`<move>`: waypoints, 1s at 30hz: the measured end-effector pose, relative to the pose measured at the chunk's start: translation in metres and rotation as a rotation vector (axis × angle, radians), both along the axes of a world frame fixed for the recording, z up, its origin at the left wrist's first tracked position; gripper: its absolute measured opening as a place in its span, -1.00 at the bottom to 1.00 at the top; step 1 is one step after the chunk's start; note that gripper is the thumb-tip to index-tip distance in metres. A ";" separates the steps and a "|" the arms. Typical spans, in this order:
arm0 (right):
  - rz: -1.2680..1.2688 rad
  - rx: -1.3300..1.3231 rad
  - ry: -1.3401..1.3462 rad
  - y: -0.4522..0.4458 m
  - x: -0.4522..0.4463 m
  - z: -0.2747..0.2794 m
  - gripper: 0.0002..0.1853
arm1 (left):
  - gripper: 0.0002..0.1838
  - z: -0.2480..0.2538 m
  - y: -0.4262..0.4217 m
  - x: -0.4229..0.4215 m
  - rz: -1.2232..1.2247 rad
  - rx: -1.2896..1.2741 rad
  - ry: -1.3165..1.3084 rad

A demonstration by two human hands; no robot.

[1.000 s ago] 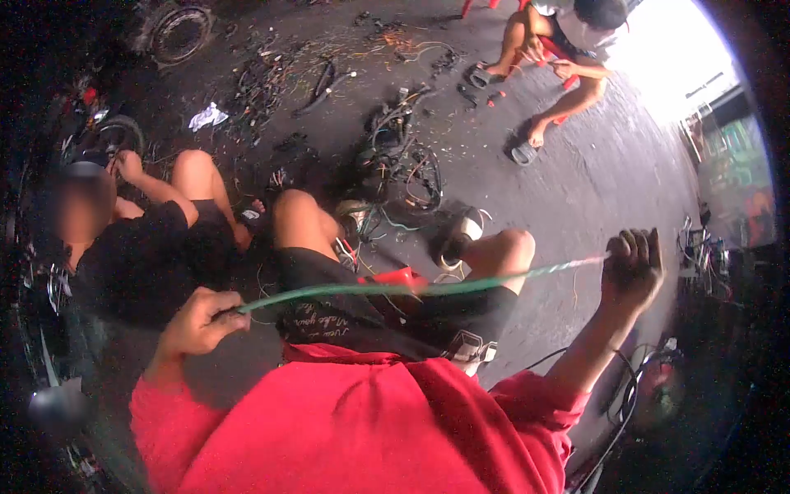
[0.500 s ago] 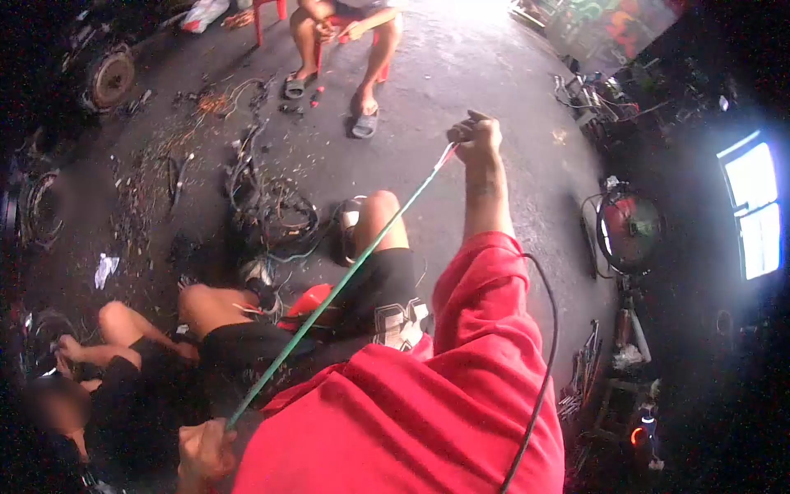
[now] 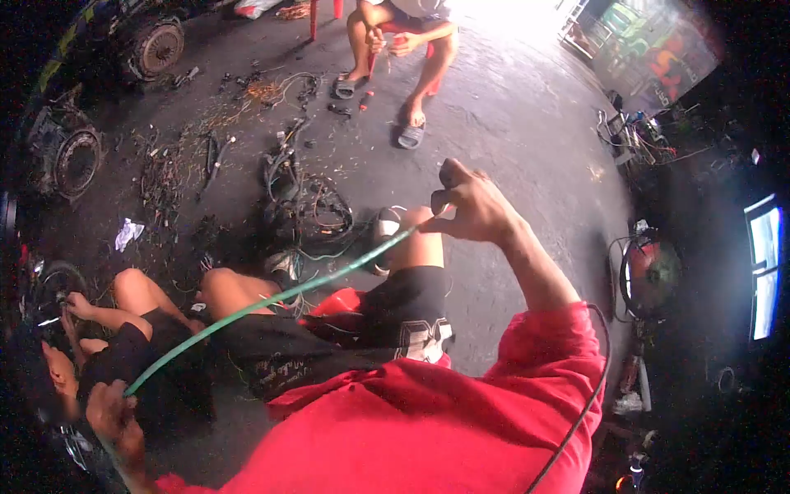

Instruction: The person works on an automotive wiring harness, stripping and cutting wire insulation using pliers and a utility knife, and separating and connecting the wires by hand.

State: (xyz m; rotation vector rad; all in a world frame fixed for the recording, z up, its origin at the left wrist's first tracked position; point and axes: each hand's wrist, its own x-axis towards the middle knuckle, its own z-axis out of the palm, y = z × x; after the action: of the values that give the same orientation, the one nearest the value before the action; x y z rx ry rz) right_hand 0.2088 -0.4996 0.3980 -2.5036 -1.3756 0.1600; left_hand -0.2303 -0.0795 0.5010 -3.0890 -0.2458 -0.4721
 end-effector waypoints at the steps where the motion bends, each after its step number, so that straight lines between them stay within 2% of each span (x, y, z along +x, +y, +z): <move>1: -0.142 -0.161 -0.118 0.012 -0.017 0.014 -0.65 | -0.72 0.017 -0.003 0.003 0.048 -0.021 0.136; 2: -0.155 -0.155 -0.118 0.016 -0.017 0.010 -0.65 | -0.72 0.030 -0.006 0.005 0.037 -0.014 0.134; 4: -0.256 -0.168 -0.614 0.014 -0.010 -0.002 -0.62 | -0.75 0.046 -0.007 0.013 0.178 0.039 0.315; 5: -0.283 -0.068 -0.619 0.017 -0.006 0.000 -0.78 | -0.81 0.045 -0.008 0.015 0.293 -0.094 0.307; 6: -0.304 -0.065 -0.625 0.018 -0.007 0.005 -0.78 | -0.81 0.047 -0.006 0.020 0.275 -0.085 0.299; 8: -0.516 -0.210 -0.526 0.023 -0.010 0.020 -0.83 | -0.58 0.056 -0.009 0.027 -0.261 0.138 0.207; 10: -0.423 -0.136 -0.691 0.017 0.011 0.004 -0.68 | -0.53 0.062 -0.016 0.029 -0.276 0.165 0.252; 12: -0.052 0.032 -0.624 0.001 0.052 -0.016 -0.61 | -0.53 0.065 -0.030 0.033 -0.303 0.216 0.149; 13: -0.043 0.159 -0.504 -0.006 0.059 -0.019 -0.72 | -0.53 0.066 -0.033 0.034 -0.314 0.240 0.096; 14: -0.050 0.163 -0.510 -0.010 0.064 -0.015 -0.72 | -0.54 0.066 -0.034 0.036 -0.319 0.258 0.072; 16: -0.270 0.020 -0.480 -0.017 0.070 -0.012 -0.91 | -0.55 0.064 -0.034 0.035 -0.334 0.297 0.031; 17: -0.218 0.258 -0.503 -0.019 0.073 -0.013 -0.82 | -0.56 0.063 -0.034 0.035 -0.334 0.309 0.015; 25: -0.213 0.355 -0.464 -0.048 0.084 -0.006 -0.88 | -0.60 0.049 -0.001 0.021 -0.294 0.379 -0.097; 30: -0.216 0.366 -0.412 -0.046 0.069 -0.004 -0.89 | -0.61 0.021 0.053 -0.005 -0.180 0.380 -0.164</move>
State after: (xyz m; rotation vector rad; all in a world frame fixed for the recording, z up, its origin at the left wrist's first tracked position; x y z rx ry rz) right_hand 0.2781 -0.5453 0.3941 -2.4206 -1.1226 -0.6248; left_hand -0.2350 -0.0264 0.5222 -2.7131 0.1125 -0.6877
